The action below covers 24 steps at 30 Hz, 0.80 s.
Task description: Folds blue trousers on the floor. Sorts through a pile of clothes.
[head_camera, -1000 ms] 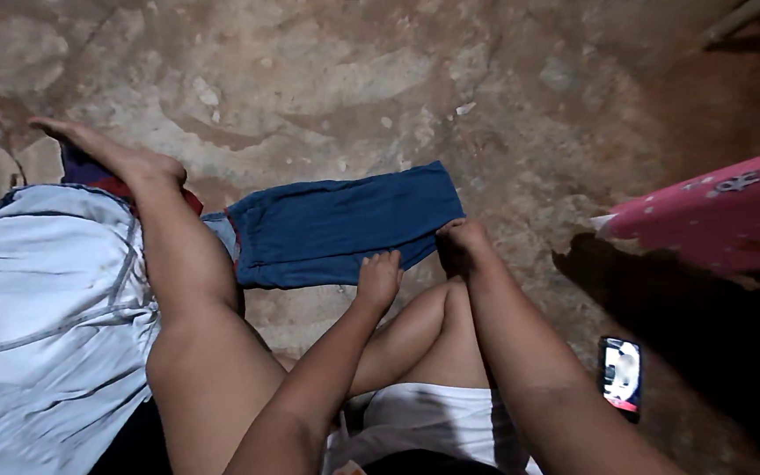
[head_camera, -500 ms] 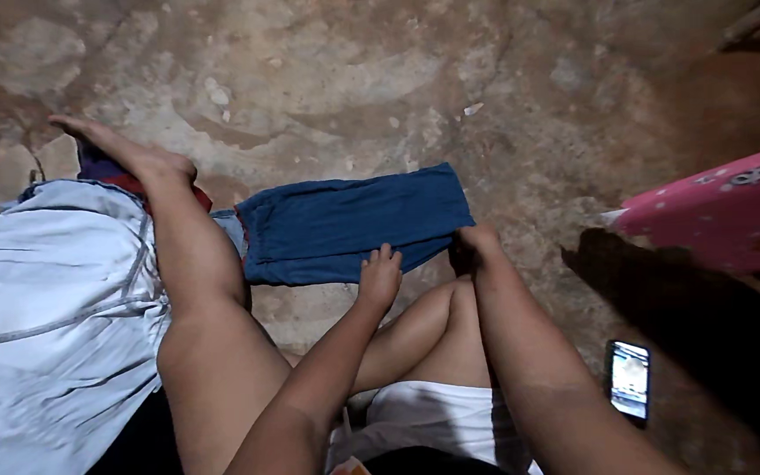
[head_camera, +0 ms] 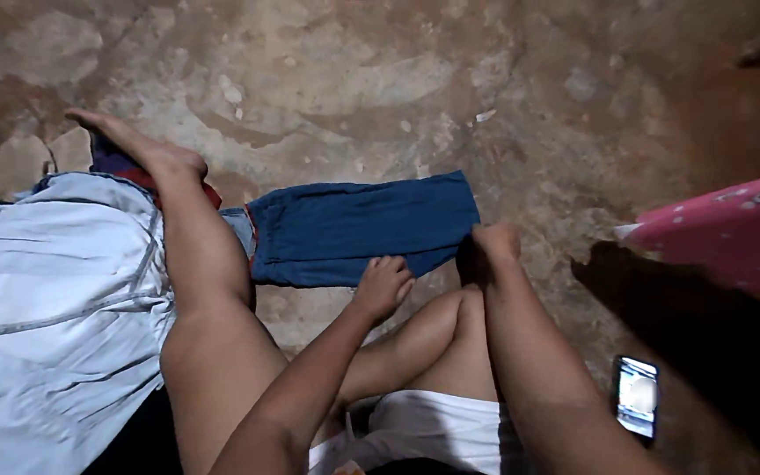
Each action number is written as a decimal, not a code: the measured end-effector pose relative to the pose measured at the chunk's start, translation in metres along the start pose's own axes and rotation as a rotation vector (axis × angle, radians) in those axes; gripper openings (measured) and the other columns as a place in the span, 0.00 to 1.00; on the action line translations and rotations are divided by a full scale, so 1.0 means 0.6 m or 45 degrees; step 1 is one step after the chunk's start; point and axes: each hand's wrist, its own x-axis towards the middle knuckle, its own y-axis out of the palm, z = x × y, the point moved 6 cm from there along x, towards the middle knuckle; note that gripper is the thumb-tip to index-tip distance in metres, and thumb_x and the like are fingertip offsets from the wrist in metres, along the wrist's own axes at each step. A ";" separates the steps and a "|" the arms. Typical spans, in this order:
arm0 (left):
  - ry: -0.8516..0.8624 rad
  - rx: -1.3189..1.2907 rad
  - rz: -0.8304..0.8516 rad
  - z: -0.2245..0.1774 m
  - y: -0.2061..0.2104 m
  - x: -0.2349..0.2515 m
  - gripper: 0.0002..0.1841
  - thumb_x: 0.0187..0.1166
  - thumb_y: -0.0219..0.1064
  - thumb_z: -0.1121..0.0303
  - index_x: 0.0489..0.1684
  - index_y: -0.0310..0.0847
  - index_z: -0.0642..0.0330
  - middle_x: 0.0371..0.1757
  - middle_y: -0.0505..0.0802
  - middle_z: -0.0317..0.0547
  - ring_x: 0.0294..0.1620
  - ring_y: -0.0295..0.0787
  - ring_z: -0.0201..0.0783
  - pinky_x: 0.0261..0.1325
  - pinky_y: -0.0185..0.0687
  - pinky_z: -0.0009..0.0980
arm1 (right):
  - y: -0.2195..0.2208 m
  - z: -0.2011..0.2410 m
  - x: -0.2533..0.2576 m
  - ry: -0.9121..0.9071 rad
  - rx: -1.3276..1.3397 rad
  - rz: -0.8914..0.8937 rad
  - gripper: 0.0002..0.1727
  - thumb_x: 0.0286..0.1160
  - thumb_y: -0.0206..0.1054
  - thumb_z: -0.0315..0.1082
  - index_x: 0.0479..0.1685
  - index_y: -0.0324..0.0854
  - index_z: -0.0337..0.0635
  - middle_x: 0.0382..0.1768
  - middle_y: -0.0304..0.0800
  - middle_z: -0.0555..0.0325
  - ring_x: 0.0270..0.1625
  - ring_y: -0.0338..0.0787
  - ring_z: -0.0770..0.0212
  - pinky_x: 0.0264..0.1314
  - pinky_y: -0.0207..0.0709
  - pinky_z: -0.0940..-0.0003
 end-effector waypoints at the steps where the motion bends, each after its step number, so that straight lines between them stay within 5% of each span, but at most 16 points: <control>1: -0.037 0.000 -0.114 0.015 -0.024 0.003 0.19 0.91 0.54 0.58 0.55 0.91 0.58 0.65 0.90 0.52 0.70 0.84 0.52 0.78 0.69 0.54 | -0.008 0.018 -0.004 -0.087 -0.001 -0.097 0.25 0.86 0.60 0.49 0.60 0.87 0.34 0.64 0.86 0.28 0.71 0.82 0.29 0.69 0.70 0.26; 3: -0.136 0.053 -0.286 0.051 -0.069 0.019 0.19 0.91 0.53 0.60 0.62 0.89 0.57 0.69 0.87 0.52 0.73 0.81 0.54 0.80 0.68 0.55 | -0.005 0.067 -0.008 -0.313 -0.024 -0.179 0.22 0.87 0.56 0.44 0.59 0.86 0.36 0.59 0.88 0.30 0.66 0.85 0.29 0.64 0.73 0.26; 5: -0.259 0.101 -0.312 0.079 -0.105 0.046 0.22 0.93 0.50 0.58 0.77 0.79 0.56 0.81 0.79 0.53 0.85 0.70 0.55 0.88 0.57 0.57 | 0.026 0.123 -0.001 -0.639 -0.093 -0.158 0.22 0.88 0.57 0.42 0.68 0.81 0.35 0.66 0.85 0.32 0.72 0.82 0.31 0.71 0.73 0.29; 8: -0.373 0.179 -0.241 0.116 -0.110 0.084 0.29 0.94 0.43 0.52 0.91 0.63 0.53 0.94 0.62 0.46 0.96 0.48 0.51 0.94 0.38 0.60 | 0.107 0.183 -0.005 -1.110 -0.251 -0.160 0.32 0.90 0.54 0.49 0.86 0.67 0.38 0.86 0.68 0.39 0.90 0.63 0.36 0.89 0.57 0.35; 11: -0.429 0.302 -0.165 0.181 -0.066 0.078 0.32 0.94 0.38 0.46 0.96 0.52 0.44 0.97 0.52 0.36 0.98 0.36 0.47 0.93 0.28 0.65 | 0.204 0.176 -0.010 -1.436 -0.413 -0.067 0.36 0.93 0.42 0.56 0.96 0.51 0.52 0.96 0.47 0.58 0.97 0.42 0.45 0.94 0.33 0.32; 14: -0.474 0.383 -0.196 0.243 -0.070 0.039 0.30 0.92 0.36 0.44 0.95 0.50 0.28 0.97 0.50 0.26 0.98 0.33 0.45 0.91 0.24 0.68 | 0.217 0.142 0.030 -1.366 -0.488 -0.075 0.36 0.92 0.36 0.61 0.97 0.49 0.63 0.97 0.44 0.70 0.98 0.38 0.51 0.94 0.28 0.33; 17: -0.578 0.474 -0.303 0.302 -0.117 -0.025 0.31 0.91 0.36 0.43 0.95 0.52 0.31 0.97 0.54 0.33 0.98 0.37 0.52 0.90 0.27 0.70 | 0.176 0.098 0.080 -1.091 -0.415 -0.247 0.37 0.91 0.34 0.63 0.97 0.48 0.62 0.97 0.45 0.66 0.98 0.39 0.47 0.93 0.27 0.30; 20: -0.718 0.561 -0.394 0.340 -0.167 -0.080 0.32 0.90 0.34 0.39 0.95 0.52 0.29 0.97 0.55 0.29 0.98 0.36 0.52 0.87 0.19 0.76 | 0.148 0.080 0.108 -0.885 -0.348 -0.325 0.38 0.91 0.33 0.63 0.98 0.44 0.62 0.97 0.40 0.68 0.98 0.36 0.47 0.92 0.25 0.27; 24: -0.949 0.456 -0.437 0.363 -0.192 -0.120 0.32 0.91 0.34 0.40 0.96 0.47 0.29 0.98 0.47 0.44 0.98 0.33 0.57 0.85 0.19 0.79 | 0.137 0.080 0.113 -0.812 -0.252 -0.251 0.38 0.91 0.37 0.63 0.98 0.44 0.63 0.98 0.37 0.65 0.98 0.34 0.46 0.92 0.24 0.28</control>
